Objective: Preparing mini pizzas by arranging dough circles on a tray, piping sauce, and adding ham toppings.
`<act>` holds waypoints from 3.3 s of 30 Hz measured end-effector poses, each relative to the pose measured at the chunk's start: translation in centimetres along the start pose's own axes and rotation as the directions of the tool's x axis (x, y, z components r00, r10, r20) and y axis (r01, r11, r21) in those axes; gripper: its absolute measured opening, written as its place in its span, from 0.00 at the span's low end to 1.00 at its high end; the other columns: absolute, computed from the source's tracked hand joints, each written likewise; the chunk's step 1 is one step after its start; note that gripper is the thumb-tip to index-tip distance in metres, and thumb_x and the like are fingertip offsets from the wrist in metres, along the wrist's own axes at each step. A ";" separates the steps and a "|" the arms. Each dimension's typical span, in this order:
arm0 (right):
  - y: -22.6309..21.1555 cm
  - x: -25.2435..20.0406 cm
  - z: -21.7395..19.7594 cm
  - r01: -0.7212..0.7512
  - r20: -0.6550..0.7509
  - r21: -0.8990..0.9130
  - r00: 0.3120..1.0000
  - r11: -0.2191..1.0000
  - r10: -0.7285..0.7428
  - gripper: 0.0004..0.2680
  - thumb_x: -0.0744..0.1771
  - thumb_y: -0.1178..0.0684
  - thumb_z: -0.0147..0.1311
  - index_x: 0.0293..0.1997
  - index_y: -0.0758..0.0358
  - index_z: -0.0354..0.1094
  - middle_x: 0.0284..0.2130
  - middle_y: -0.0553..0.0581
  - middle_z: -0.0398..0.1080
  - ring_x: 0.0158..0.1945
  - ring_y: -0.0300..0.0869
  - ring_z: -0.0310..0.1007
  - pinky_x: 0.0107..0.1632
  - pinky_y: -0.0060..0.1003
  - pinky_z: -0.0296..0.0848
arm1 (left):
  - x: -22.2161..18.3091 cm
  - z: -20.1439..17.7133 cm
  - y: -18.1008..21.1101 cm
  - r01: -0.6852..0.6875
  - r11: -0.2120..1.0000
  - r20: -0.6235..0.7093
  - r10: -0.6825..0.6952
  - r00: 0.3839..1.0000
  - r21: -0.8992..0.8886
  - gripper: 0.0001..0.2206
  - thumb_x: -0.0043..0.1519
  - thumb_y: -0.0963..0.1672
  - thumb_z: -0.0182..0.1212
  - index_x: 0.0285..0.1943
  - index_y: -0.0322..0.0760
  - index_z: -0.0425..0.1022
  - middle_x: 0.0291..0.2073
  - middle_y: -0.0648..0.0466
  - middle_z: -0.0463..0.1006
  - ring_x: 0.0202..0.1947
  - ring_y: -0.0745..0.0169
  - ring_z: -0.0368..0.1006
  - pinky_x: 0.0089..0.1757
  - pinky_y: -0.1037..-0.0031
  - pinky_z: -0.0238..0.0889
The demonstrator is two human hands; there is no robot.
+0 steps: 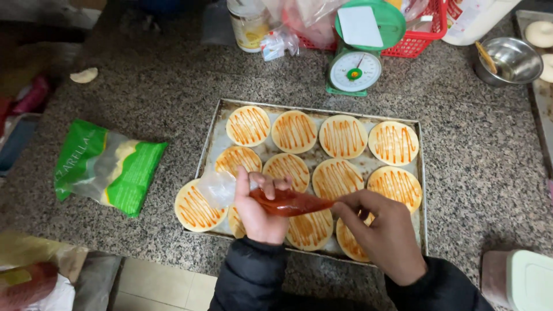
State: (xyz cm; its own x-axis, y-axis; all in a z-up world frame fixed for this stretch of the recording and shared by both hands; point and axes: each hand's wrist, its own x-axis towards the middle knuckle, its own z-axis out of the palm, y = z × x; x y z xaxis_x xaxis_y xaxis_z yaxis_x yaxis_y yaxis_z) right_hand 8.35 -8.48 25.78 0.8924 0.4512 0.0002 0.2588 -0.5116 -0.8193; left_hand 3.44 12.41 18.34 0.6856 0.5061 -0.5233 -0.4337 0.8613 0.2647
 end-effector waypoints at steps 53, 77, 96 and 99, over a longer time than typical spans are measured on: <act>19.5 -12.2 0.0 0.091 0.001 0.991 0.714 -0.094 0.700 0.16 0.74 0.49 0.50 0.64 0.71 0.72 0.32 0.55 0.63 0.30 0.46 0.62 0.31 0.44 0.62 | 35.5 17.7 -38.2 -0.232 0.325 0.359 -0.419 0.834 0.917 0.15 0.72 0.50 0.58 0.58 0.37 0.77 0.41 0.46 0.89 0.37 0.56 0.86 0.36 0.69 0.74; 17.1 -9.7 -6.9 -0.383 0.032 0.784 0.811 0.489 0.584 0.19 0.73 0.49 0.55 0.41 0.83 0.87 0.39 0.76 0.90 0.42 0.56 0.91 0.57 0.42 0.86 | -4.5 -1.4 -17.6 -0.971 0.082 0.725 -0.680 0.111 0.225 0.21 0.76 0.50 0.57 0.70 0.33 0.77 0.51 0.42 0.87 0.51 0.36 0.81 0.52 0.51 0.69; 41.0 -22.5 -24.0 -0.401 -0.275 0.425 0.797 0.812 0.538 0.30 0.72 0.53 0.61 0.87 0.62 0.51 0.68 0.82 0.71 0.73 0.69 0.71 0.74 0.63 0.70 | -18.4 -5.2 -39.0 -0.779 -0.364 0.472 -0.639 0.607 0.510 0.36 0.75 0.51 0.58 0.87 0.23 0.54 0.84 0.21 0.49 0.81 0.15 0.53 0.68 0.33 0.60; 41.9 -19.9 -24.0 -0.294 -0.244 0.419 0.875 0.859 0.419 0.27 0.75 0.48 0.57 0.87 0.64 0.51 0.73 0.77 0.67 0.78 0.64 0.65 0.78 0.61 0.64 | -15.4 -6.2 -40.1 -0.843 -0.379 0.503 -0.680 0.533 0.381 0.32 0.76 0.47 0.54 0.88 0.23 0.54 0.87 0.24 0.46 0.85 0.21 0.46 0.71 0.38 0.57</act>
State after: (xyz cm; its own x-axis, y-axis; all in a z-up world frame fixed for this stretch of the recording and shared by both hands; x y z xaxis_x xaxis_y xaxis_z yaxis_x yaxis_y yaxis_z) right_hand 10.29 -56.43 5.16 0.9792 0.0018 -0.2028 -0.1951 -0.2658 -0.9441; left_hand 6.62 -30.22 10.75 0.9547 -0.2931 -0.0518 -0.1907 -0.7361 0.6494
